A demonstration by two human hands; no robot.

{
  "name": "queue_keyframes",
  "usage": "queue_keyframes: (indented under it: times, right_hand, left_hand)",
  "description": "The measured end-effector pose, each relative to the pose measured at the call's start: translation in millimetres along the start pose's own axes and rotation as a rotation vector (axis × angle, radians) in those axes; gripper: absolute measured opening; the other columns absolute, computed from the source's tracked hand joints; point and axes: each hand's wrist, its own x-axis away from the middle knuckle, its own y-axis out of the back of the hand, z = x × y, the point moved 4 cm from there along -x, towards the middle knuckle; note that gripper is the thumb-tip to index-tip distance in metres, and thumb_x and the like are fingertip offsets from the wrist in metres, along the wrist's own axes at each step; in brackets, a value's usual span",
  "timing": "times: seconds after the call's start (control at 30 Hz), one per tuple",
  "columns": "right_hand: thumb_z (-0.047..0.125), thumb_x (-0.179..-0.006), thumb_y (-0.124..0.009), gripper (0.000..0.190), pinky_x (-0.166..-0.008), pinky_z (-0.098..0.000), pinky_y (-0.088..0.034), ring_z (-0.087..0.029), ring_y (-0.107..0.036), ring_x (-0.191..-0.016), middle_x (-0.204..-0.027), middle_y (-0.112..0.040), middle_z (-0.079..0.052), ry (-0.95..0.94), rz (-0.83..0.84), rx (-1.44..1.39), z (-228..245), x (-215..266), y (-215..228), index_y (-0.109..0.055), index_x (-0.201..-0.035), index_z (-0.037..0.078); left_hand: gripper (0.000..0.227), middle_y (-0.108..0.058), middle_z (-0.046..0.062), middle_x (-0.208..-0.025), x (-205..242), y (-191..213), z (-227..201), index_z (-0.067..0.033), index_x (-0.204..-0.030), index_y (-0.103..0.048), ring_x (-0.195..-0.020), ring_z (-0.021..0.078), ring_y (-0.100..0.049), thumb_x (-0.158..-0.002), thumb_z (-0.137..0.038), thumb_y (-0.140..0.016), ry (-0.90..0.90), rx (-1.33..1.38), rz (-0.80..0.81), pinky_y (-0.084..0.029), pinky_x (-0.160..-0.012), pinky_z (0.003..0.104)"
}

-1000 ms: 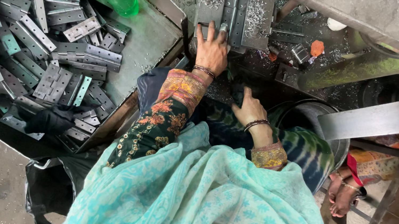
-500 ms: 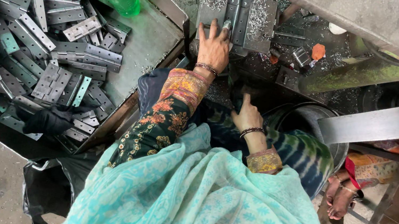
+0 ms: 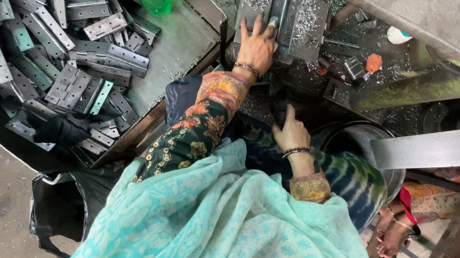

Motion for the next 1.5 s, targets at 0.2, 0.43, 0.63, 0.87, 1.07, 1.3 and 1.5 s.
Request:
queue_keyframes:
  times: [0.2,0.43,0.63,0.87,1.07,1.3,1.5]
  right_hand:
    - [0.032,-0.083,-0.078,0.084,-0.078,-0.0589,-0.056,-0.050,-0.069,-0.092,-0.103,-0.071,-0.029,-0.017,-0.103,-0.043,5,6,-29,-0.035,-0.153,0.014]
    - [0.029,-0.080,-0.078,0.087,-0.080,-0.0578,-0.057,-0.050,-0.068,-0.095,-0.105,-0.071,-0.028,-0.040,-0.077,-0.079,-5,7,-39,-0.034,-0.154,0.016]
    - [0.033,-0.089,-0.076,0.079,-0.085,-0.0568,-0.057,-0.048,-0.070,-0.098,-0.103,-0.073,-0.029,0.010,0.019,0.018,2,0,5,-0.034,-0.154,0.014]
    - [0.030,-0.083,-0.077,0.085,-0.079,-0.0592,-0.056,-0.050,-0.068,-0.095,-0.112,-0.071,-0.027,0.015,-0.179,-0.093,-9,0,-52,-0.033,-0.154,0.018]
    - [0.030,-0.082,-0.077,0.087,-0.082,-0.0582,-0.056,-0.050,-0.068,-0.098,-0.108,-0.071,-0.028,-0.005,-0.070,-0.075,-1,5,-23,-0.032,-0.154,0.016]
    - [0.034,-0.085,-0.075,0.082,-0.082,-0.0576,-0.057,-0.049,-0.069,-0.099,-0.108,-0.072,-0.027,0.010,-0.009,-0.017,-1,-2,-5,-0.033,-0.153,0.016]
    - [0.039,-0.087,-0.075,0.084,-0.079,-0.0595,-0.056,-0.050,-0.068,-0.095,-0.108,-0.071,-0.027,-0.057,-0.124,-0.087,-32,-9,-84,-0.030,-0.156,0.024]
  left_hand:
    - [0.038,-0.053,0.003,-0.149,-15,6,4,-0.0119,-0.126,-0.072,-0.151,0.0369,-0.019,-0.101,-0.030,-0.049,-0.025,0.046,-0.092,-0.008,-0.117,0.075]
    - [0.037,-0.052,0.002,-0.152,-15,7,6,-0.0161,-0.129,-0.072,-0.154,0.0381,-0.018,-0.102,-0.027,-0.050,-0.020,0.022,-0.033,-0.008,-0.118,0.076]
    - [0.038,-0.050,-0.001,-0.153,-37,7,16,-0.0185,-0.127,-0.072,-0.153,0.0379,-0.016,-0.094,-0.019,-0.054,0.004,-0.009,0.020,-0.005,-0.115,0.080]
    - [0.037,-0.050,0.001,-0.154,-52,6,14,-0.0161,-0.128,-0.072,-0.153,0.0386,-0.017,-0.096,-0.019,-0.055,0.013,-0.024,-0.036,-0.007,-0.117,0.078]
    - [0.036,-0.046,0.002,-0.156,-61,1,15,-0.0175,-0.123,-0.073,-0.153,0.0383,-0.017,-0.094,-0.017,-0.054,0.018,-0.047,0.094,-0.008,-0.116,0.076]
    - [0.033,-0.046,0.003,-0.157,-84,3,12,-0.0151,-0.126,-0.073,-0.153,0.0392,-0.019,-0.099,-0.020,-0.055,0.062,-0.064,0.061,-0.008,-0.117,0.077]
    - [0.037,-0.046,0.004,-0.156,-82,0,14,-0.0166,-0.132,-0.069,-0.152,0.0388,-0.017,-0.099,-0.021,-0.051,0.034,-0.066,0.140,-0.009,-0.117,0.077]
